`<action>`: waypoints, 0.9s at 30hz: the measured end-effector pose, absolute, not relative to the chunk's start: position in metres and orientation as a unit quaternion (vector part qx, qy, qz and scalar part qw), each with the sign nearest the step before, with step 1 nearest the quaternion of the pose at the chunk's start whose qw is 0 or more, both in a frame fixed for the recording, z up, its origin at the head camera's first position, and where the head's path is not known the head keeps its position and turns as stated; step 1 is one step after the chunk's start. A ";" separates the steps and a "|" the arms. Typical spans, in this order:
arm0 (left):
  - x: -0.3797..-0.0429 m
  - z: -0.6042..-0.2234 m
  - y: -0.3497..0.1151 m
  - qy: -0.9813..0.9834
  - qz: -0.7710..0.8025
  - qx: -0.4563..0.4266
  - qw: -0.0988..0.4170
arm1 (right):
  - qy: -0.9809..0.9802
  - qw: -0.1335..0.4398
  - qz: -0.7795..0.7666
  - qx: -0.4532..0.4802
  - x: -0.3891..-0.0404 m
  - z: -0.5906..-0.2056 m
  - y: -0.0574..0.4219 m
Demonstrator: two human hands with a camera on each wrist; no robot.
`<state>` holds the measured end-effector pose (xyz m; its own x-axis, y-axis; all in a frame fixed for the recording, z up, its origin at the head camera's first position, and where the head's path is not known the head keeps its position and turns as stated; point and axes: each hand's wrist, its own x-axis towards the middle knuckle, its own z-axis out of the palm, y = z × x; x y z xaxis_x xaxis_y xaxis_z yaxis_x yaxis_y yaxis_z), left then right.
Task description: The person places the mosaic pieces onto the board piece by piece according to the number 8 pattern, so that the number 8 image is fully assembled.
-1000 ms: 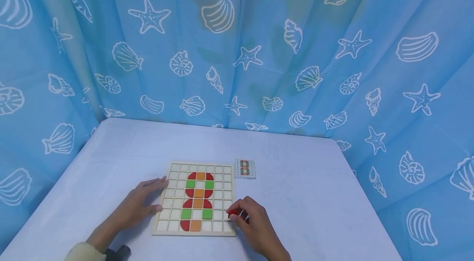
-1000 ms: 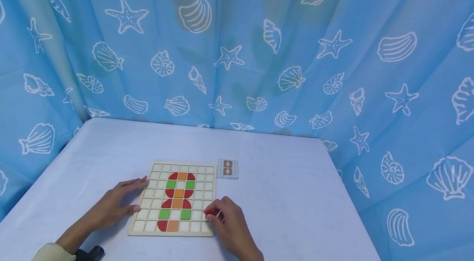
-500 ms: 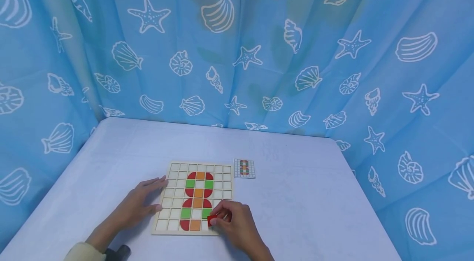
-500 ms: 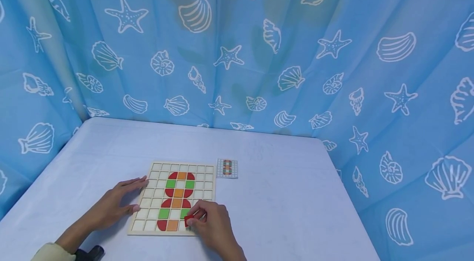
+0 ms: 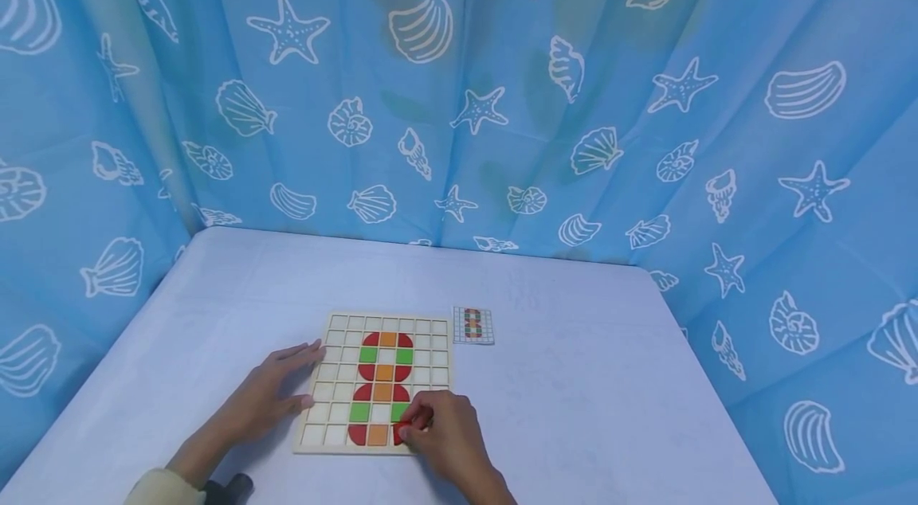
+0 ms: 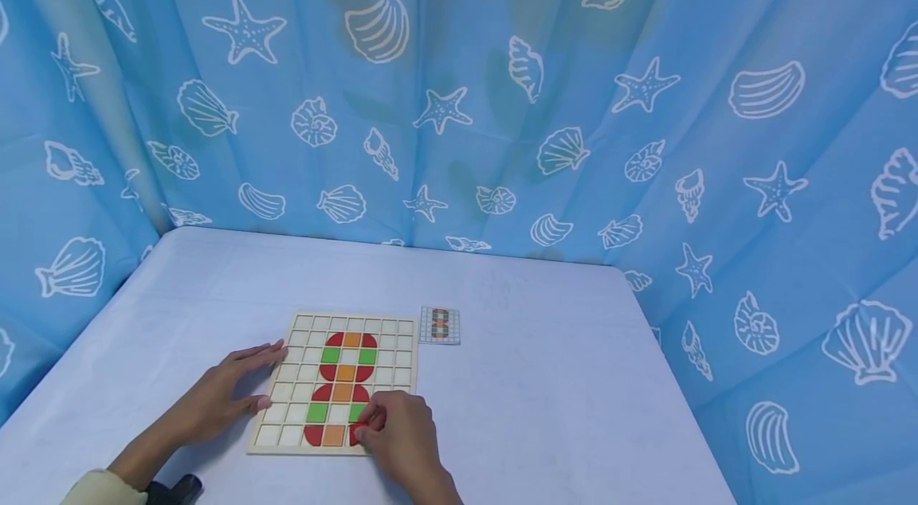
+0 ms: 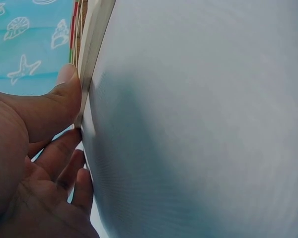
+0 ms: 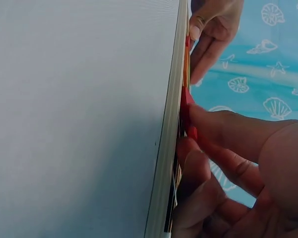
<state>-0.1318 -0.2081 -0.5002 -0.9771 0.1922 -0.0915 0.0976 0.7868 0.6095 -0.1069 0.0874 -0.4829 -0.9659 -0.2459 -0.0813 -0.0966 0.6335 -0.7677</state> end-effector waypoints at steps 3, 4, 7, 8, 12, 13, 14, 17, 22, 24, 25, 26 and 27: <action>-0.131 -0.500 -0.209 0.941 0.320 0.077 0.076 | 0.903 0.090 -0.410 -0.091 -0.107 -0.484 0.084; -0.131 -0.500 -0.209 0.941 0.320 0.077 0.075 | 0.905 0.090 -0.406 -0.089 -0.106 -0.484 0.083; -0.129 -0.500 -0.209 0.941 0.322 0.080 0.072 | 0.910 0.090 -0.396 -0.086 -0.105 -0.484 0.081; -0.129 -0.500 -0.209 0.941 0.321 0.081 0.070 | 0.911 0.091 -0.393 -0.085 -0.106 -0.484 0.080; -0.128 -0.499 -0.209 0.941 0.322 0.082 0.067 | 0.916 0.081 -0.381 -0.094 -0.107 -0.485 0.079; -0.128 -0.498 -0.210 0.940 0.323 0.082 0.067 | 0.917 0.078 -0.380 -0.096 -0.107 -0.484 0.079; -0.128 -0.498 -0.210 0.940 0.324 0.082 0.067 | 0.917 0.075 -0.380 -0.098 -0.107 -0.484 0.080; -0.129 -0.498 -0.211 0.940 0.324 0.083 0.069 | 0.919 0.063 -0.378 -0.095 -0.106 -0.483 0.082; -0.130 -0.499 -0.211 0.941 0.320 0.087 0.062 | 0.935 0.024 -0.345 -0.079 -0.110 -0.479 0.091; -0.130 -0.500 -0.210 0.947 0.303 0.091 0.047 | 0.945 0.002 -0.317 -0.083 -0.113 -0.479 0.096; -0.130 -0.500 -0.209 0.952 0.289 0.094 0.036 | 0.950 -0.007 -0.300 -0.085 -0.116 -0.479 0.099; -0.131 -0.499 -0.208 0.958 0.270 0.097 0.021 | 0.955 -0.016 -0.284 -0.088 -0.118 -0.478 0.102; -0.131 -0.497 -0.205 0.963 0.249 0.100 0.005 | 0.959 -0.025 -0.268 -0.093 -0.120 -0.478 0.106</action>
